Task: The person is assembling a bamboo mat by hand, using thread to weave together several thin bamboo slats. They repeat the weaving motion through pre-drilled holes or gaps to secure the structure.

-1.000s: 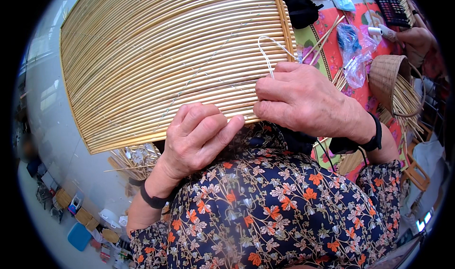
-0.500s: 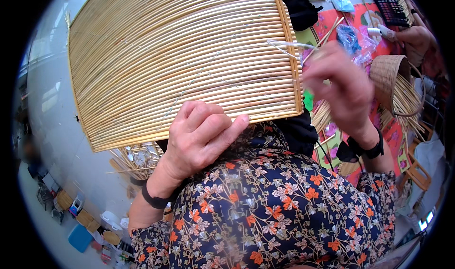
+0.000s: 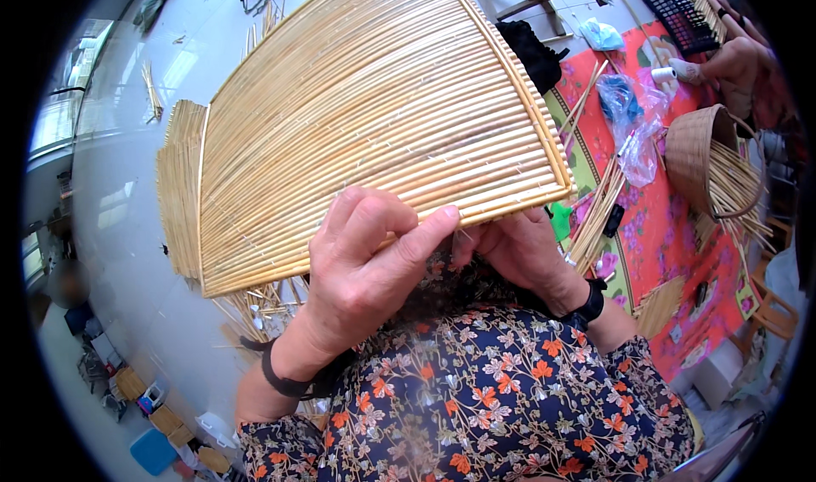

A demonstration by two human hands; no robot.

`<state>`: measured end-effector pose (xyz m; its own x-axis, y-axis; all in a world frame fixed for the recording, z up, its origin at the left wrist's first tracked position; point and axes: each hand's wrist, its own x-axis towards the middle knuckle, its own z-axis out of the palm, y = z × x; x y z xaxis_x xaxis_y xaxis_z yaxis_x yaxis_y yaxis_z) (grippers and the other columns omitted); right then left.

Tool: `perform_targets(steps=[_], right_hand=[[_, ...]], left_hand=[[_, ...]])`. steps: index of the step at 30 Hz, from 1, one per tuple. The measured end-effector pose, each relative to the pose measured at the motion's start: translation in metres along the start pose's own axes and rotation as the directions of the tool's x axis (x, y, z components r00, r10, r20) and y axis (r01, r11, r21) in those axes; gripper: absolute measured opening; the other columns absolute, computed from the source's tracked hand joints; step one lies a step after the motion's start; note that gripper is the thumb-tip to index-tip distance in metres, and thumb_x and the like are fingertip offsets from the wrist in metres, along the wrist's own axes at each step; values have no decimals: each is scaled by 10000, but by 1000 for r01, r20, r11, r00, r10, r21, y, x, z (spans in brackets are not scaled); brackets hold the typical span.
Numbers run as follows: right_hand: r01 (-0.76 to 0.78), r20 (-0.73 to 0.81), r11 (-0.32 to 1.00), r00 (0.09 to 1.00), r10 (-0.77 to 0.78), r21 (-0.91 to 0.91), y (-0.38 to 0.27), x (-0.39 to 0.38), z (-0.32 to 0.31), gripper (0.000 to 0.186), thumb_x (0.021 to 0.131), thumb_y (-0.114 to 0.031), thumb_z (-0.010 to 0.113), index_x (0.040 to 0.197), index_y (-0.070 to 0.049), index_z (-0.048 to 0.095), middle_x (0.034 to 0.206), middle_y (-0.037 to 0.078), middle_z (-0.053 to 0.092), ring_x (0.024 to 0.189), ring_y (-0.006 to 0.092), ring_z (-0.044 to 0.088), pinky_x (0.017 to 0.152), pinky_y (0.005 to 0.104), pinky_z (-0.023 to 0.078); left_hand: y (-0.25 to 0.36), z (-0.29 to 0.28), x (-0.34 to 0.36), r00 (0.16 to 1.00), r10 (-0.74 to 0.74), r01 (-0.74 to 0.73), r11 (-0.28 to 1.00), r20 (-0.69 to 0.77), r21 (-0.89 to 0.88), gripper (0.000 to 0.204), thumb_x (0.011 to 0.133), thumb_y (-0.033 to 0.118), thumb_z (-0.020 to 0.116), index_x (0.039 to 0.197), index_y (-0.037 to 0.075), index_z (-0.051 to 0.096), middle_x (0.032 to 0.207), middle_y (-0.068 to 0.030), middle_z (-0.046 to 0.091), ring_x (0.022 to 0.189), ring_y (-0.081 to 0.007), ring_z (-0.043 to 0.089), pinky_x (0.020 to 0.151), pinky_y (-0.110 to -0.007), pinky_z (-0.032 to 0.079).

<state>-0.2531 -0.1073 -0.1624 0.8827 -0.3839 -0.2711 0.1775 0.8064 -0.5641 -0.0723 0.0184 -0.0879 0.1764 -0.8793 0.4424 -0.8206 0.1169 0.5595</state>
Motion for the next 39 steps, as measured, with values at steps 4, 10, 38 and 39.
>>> perform_targets(steps=[4,10,38,39], right_hand=[[-186,-69,967,977,200,177,5,2,10,304,1126,-400,570,967,-142,591,725,-49,459,663,122,488,630,303,407],[-259,-76,910,952,298,325,7,-5,13,282,1108,-392,606,938,-168,600,665,-108,409,620,54,421,614,232,368],[52,-132,910,991,3,411,17,-13,-11,522,1100,-352,637,1541,-97,521,1516,77,605,1411,247,554,1248,476,395],[31,37,793,997,-67,608,26,-11,-21,512,1103,-349,631,1535,-96,525,1508,80,609,1407,249,556,1243,474,398]], left_hand=[[5,4,-4,1000,-5,5,1000,16,-18,548,660,-123,798,1176,59,824,881,-22,568,814,-215,593,684,-338,513],[7,9,-5,1000,9,-9,1000,-9,-19,516,669,-83,793,1168,48,816,893,-21,601,818,-218,609,690,-343,515],[9,16,-2,998,67,-69,983,15,168,556,650,-45,824,1192,79,819,901,-16,573,791,-194,592,601,-312,504],[8,16,-1,998,67,-68,986,13,153,556,652,-46,818,1193,80,820,899,-16,573,790,-193,591,596,-311,502]])
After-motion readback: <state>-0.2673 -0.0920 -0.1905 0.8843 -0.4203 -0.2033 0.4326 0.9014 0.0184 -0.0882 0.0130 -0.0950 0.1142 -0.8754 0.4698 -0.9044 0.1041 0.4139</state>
